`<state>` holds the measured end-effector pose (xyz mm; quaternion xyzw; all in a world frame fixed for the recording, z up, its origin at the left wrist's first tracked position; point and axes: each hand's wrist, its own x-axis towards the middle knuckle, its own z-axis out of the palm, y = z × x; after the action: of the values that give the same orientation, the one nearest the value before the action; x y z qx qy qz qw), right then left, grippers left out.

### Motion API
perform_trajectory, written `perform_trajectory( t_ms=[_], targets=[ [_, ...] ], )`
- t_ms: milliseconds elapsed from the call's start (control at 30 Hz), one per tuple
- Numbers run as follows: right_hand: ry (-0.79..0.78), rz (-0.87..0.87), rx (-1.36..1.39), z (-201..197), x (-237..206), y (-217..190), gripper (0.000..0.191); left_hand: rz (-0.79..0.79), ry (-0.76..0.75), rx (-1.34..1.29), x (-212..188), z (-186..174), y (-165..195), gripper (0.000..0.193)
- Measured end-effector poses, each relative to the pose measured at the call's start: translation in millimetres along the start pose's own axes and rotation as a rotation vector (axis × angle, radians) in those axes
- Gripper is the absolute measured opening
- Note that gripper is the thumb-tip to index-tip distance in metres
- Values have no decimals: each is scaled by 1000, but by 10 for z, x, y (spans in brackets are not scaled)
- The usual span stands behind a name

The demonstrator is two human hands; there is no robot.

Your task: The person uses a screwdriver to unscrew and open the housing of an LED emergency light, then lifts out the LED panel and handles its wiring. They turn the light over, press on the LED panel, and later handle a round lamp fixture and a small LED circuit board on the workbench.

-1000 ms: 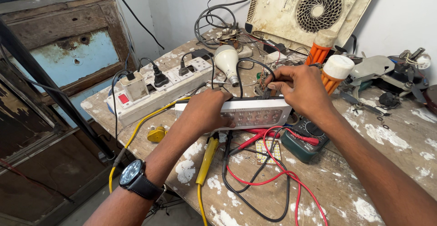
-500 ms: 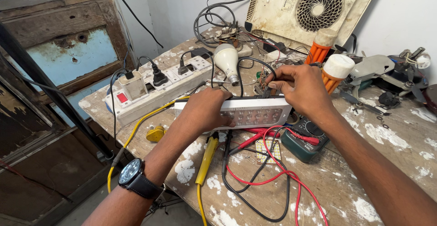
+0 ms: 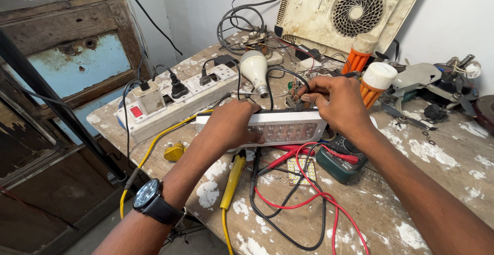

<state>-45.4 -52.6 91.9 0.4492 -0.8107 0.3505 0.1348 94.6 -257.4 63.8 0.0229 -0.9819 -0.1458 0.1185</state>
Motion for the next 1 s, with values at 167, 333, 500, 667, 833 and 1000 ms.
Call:
perform_trajectory(
  t_ms=[167, 333, 500, 667, 833, 1000],
  targets=[
    [10, 30, -3, 42, -20, 19, 24, -10, -14, 10, 23, 1, -8, 48],
    [27, 7, 97, 71, -34, 62, 29, 5, 5, 19, 30, 28, -18, 49],
    [83, -47, 98, 128, -51, 77, 28, 23, 17, 33, 23, 42, -51, 48],
    [136, 34, 31, 164, -94, 24, 22, -2, 4, 7, 32, 21, -42, 49],
    [355, -156, 21, -5, -215, -94, 31, -50, 78, -74, 42, -131, 86, 52],
    [748, -348, -270, -419, -472, -222, 14, 4, 147, -329, 68, -340, 310, 60]
  ],
)
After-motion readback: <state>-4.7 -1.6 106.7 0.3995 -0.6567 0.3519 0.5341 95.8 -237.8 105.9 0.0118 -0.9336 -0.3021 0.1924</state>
